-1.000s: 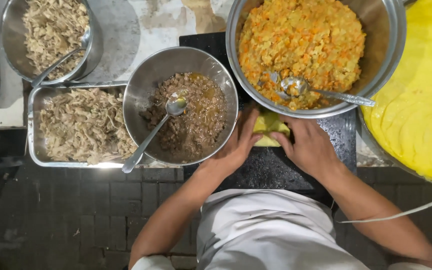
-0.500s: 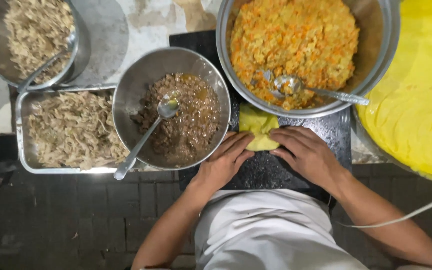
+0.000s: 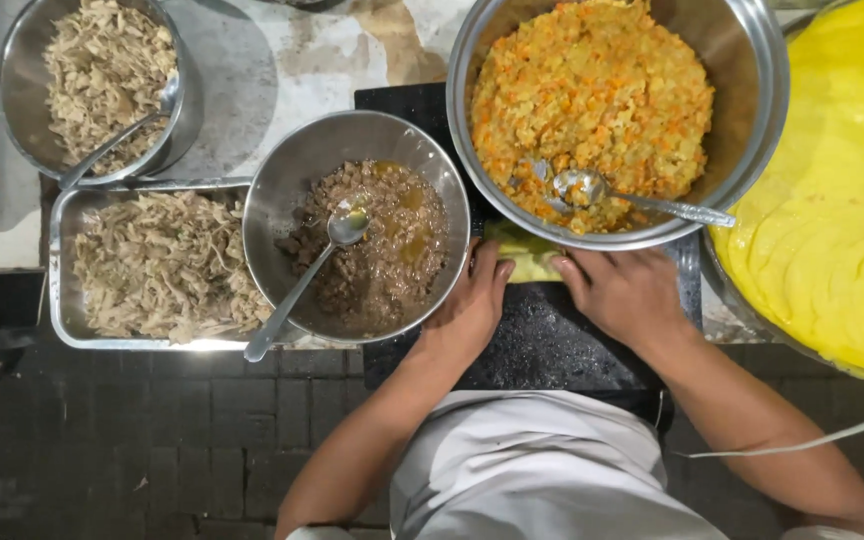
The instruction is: The person is filling and rolling thin yellow wrappers with various meat and vegetable fillings to create spring rolls.
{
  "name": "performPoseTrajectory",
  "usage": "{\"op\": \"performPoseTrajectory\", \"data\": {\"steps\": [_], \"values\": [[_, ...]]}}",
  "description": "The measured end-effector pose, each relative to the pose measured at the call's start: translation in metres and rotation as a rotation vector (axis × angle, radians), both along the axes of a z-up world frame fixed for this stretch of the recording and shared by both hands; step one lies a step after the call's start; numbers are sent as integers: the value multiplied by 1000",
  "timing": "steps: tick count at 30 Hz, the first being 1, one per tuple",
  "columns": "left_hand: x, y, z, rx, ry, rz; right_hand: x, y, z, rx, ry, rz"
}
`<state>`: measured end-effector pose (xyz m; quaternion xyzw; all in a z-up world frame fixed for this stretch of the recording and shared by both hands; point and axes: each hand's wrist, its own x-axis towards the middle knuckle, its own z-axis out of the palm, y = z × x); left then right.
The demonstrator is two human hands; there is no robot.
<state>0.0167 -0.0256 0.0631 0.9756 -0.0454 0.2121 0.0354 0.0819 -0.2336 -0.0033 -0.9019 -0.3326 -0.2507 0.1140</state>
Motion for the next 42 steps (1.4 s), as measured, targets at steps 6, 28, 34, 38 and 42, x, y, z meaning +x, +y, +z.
{"op": "performPoseTrajectory", "data": {"steps": [6,28,34,38,42], "values": [[9,-7,-64,-179,-24,-17,-7,-11,-9,61,43,308],[-30,19,-27,-440,228,-433,-15,-15,7,97,532,487],[-30,19,-59,-647,222,-433,-16,-11,-8,89,460,467],[-19,19,-79,-408,142,-281,-10,-3,-4,105,522,326],[-8,15,-54,-297,112,-150,-12,-5,1,219,503,319]]}}
